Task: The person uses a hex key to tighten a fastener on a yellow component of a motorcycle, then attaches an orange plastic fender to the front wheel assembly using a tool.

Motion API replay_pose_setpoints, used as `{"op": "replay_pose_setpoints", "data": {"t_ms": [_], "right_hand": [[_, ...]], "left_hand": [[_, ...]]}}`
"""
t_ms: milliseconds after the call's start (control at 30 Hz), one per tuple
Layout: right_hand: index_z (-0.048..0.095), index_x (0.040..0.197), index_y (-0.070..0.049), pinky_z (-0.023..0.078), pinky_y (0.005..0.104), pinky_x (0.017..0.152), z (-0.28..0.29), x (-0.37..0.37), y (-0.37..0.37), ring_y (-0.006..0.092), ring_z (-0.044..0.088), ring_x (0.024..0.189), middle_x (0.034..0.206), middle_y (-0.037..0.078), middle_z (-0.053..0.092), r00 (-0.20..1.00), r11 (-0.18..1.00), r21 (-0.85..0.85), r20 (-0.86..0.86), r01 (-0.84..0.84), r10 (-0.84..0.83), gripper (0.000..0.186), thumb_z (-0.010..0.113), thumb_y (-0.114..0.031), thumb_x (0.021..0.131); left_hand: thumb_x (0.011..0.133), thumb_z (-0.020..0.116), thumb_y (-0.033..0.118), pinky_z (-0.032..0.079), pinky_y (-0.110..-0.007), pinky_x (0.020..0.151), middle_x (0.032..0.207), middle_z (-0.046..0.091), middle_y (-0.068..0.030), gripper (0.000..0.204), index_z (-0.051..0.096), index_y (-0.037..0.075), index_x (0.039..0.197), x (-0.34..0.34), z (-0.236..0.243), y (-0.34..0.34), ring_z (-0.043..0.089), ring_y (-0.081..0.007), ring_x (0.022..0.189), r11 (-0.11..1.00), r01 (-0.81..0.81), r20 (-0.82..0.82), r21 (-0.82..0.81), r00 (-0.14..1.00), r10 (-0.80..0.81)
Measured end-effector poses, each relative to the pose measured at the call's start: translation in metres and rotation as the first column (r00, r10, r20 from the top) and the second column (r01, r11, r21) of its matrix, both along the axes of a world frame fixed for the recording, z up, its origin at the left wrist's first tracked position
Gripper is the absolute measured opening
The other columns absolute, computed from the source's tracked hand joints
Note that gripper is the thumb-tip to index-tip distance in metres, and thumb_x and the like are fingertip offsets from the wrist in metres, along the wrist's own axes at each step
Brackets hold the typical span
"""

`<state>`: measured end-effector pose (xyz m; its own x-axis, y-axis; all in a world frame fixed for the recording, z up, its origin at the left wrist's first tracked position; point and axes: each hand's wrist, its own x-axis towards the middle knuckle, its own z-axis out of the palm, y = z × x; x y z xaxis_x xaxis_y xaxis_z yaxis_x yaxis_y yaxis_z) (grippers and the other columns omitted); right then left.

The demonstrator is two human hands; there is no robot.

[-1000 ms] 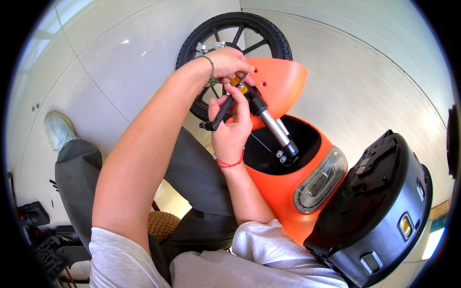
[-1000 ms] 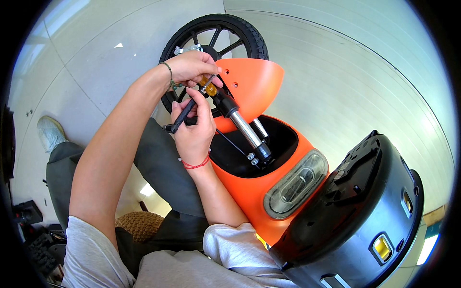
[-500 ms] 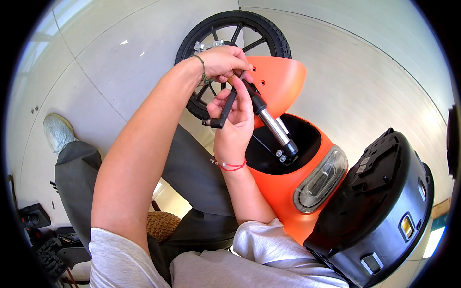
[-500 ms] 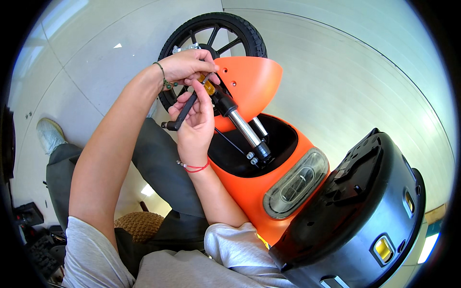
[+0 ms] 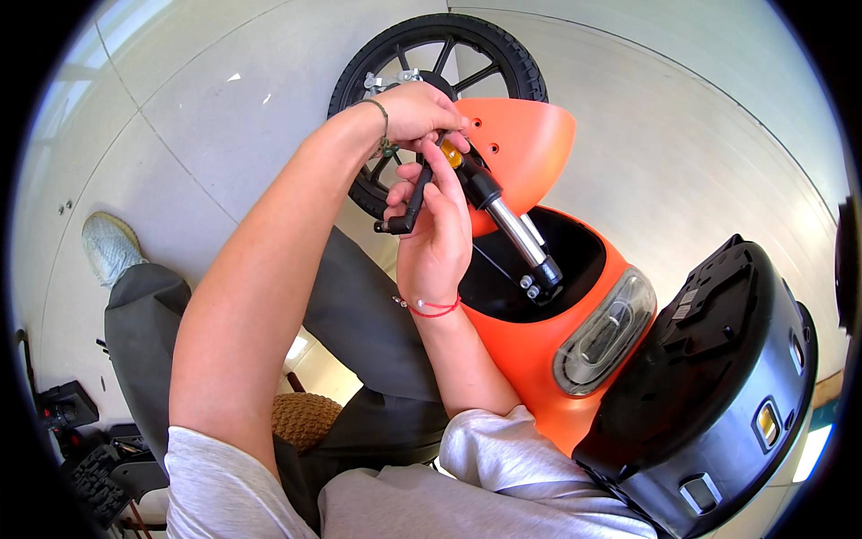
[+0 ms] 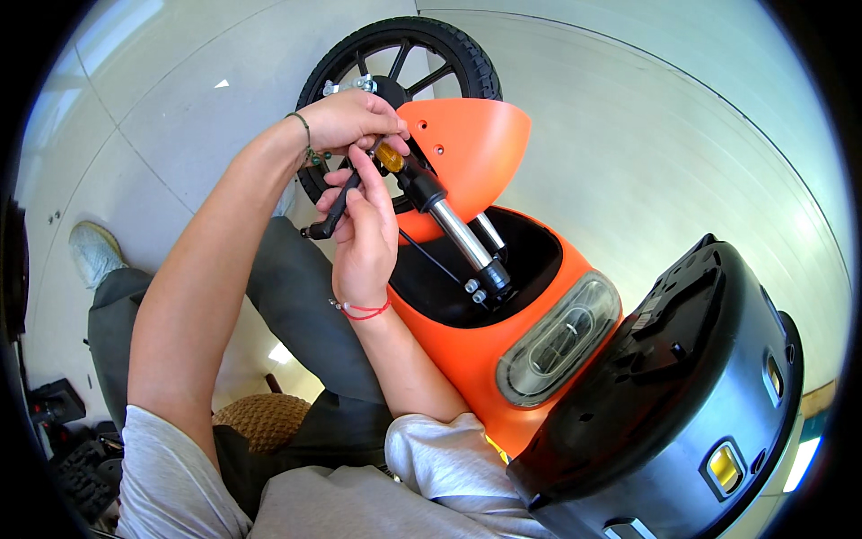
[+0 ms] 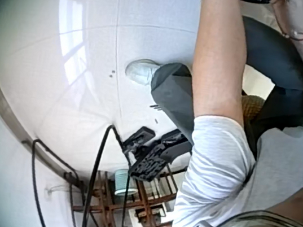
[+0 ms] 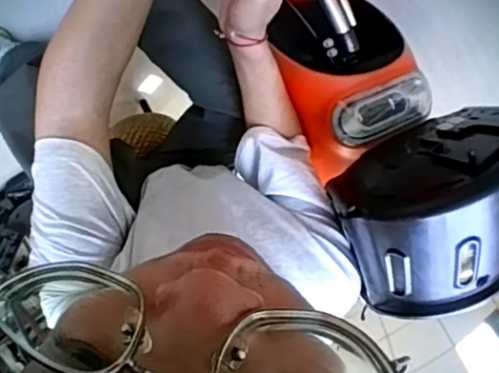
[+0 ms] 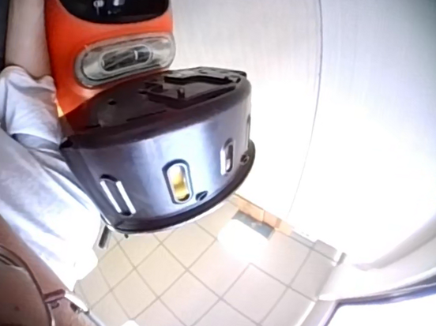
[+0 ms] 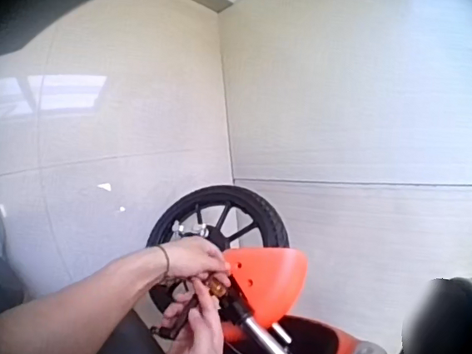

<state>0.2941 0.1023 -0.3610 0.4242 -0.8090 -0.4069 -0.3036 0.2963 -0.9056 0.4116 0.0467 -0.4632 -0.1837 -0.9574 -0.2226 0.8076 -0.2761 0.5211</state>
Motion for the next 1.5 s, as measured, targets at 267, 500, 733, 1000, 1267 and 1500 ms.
{"op": "replay_pose_setpoints", "data": {"t_ms": [267, 500, 733, 1000, 1267, 1500], "right_hand": [[0.045, 0.128, 0.001, 0.042, 0.0179, 0.053, -0.005, 0.002, 0.003, 0.0095, 0.057, 0.076, 0.101, 0.009, 0.057, 0.995, 0.999, 0.033, -0.092, 0.027, -0.024, 0.034, 0.045, -0.003, 0.094], [0.045, 0.118, 0.000, 0.042, 0.0177, 0.049, -0.005, 0.002, 0.006, 0.0100, 0.057, 0.074, 0.097, 0.010, 0.057, 0.993, 0.999, 0.003, -0.110, -0.034, 0.034, 0.026, 0.044, 0.000, 0.092], [0.047, 0.114, -0.001, 0.042, 0.0199, 0.051, -0.001, 0.002, 0.002, 0.0121, 0.058, 0.073, 0.094, 0.010, 0.058, 0.996, 0.995, 0.073, -0.063, 0.062, -0.057, 0.023, 0.046, -0.003, 0.091], [0.048, 0.114, -0.004, 0.041, 0.0253, 0.063, 0.007, 0.003, 0.001, 0.0154, 0.053, 0.074, 0.097, 0.007, 0.056, 0.981, 0.954, 0.256, 0.072, 0.155, -0.179, 0.026, 0.052, -0.012, 0.090], [0.047, 0.123, -0.003, 0.039, 0.0232, 0.063, 0.012, 0.002, -0.004, 0.0128, 0.051, 0.080, 0.098, 0.003, 0.056, 0.948, 0.867, 0.469, 0.164, 0.169, -0.273, 0.032, 0.051, -0.013, 0.092], [0.047, 0.126, -0.002, 0.037, 0.0235, 0.065, 0.019, 0.002, -0.010, 0.0115, 0.047, 0.078, 0.098, 0.001, 0.055, 0.876, 0.750, 0.651, 0.290, 0.114, -0.385, 0.034, 0.049, -0.015, 0.093]], "left_hand": [[0.095, 0.054, 0.019, 0.032, -0.017, 0.042, 0.097, 0.069, -0.0164, 0.019, 0.048, 0.003, 0.088, 0.006, -0.010, 0.001, 0.032, -0.0016, 0.047, 0.999, -0.019, 0.025, -0.047, 0.999, 0.020], [0.096, 0.052, 0.018, 0.032, -0.013, 0.040, 0.101, 0.067, -0.0189, 0.016, 0.048, 0.004, 0.092, 0.009, -0.011, 0.011, 0.032, 0.0022, 0.046, 0.999, -0.039, -0.231, 0.000, 0.972, 0.038], [0.096, 0.052, 0.016, 0.032, -0.012, 0.040, 0.106, 0.065, -0.0204, 0.013, 0.048, 0.004, 0.095, 0.010, -0.007, 0.015, 0.032, 0.0027, 0.046, 0.998, -0.039, -0.333, -0.038, 0.943, 0.024], [0.095, 0.053, 0.017, 0.028, -0.014, 0.039, 0.099, 0.066, -0.0169, 0.014, 0.049, 0.004, 0.094, 0.006, -0.005, 0.013, 0.032, 0.0018, 0.045, 0.997, -0.052, -0.325, -0.048, 0.945, 0.034], [0.094, 0.054, 0.019, 0.025, -0.015, 0.037, 0.092, 0.067, -0.0087, 0.015, 0.050, 0.004, 0.096, 0.007, -0.001, 0.008, 0.032, 0.0013, 0.045, 0.994, -0.048, -0.184, -0.097, 0.982, 0.030], [0.094, 0.054, 0.020, 0.025, -0.015, 0.037, 0.091, 0.067, -0.0073, 0.015, 0.052, 0.005, 0.096, 0.008, -0.002, 0.011, 0.032, 0.0015, 0.045, 0.994, -0.086, -0.215, -0.063, 0.974, 0.071]]}}
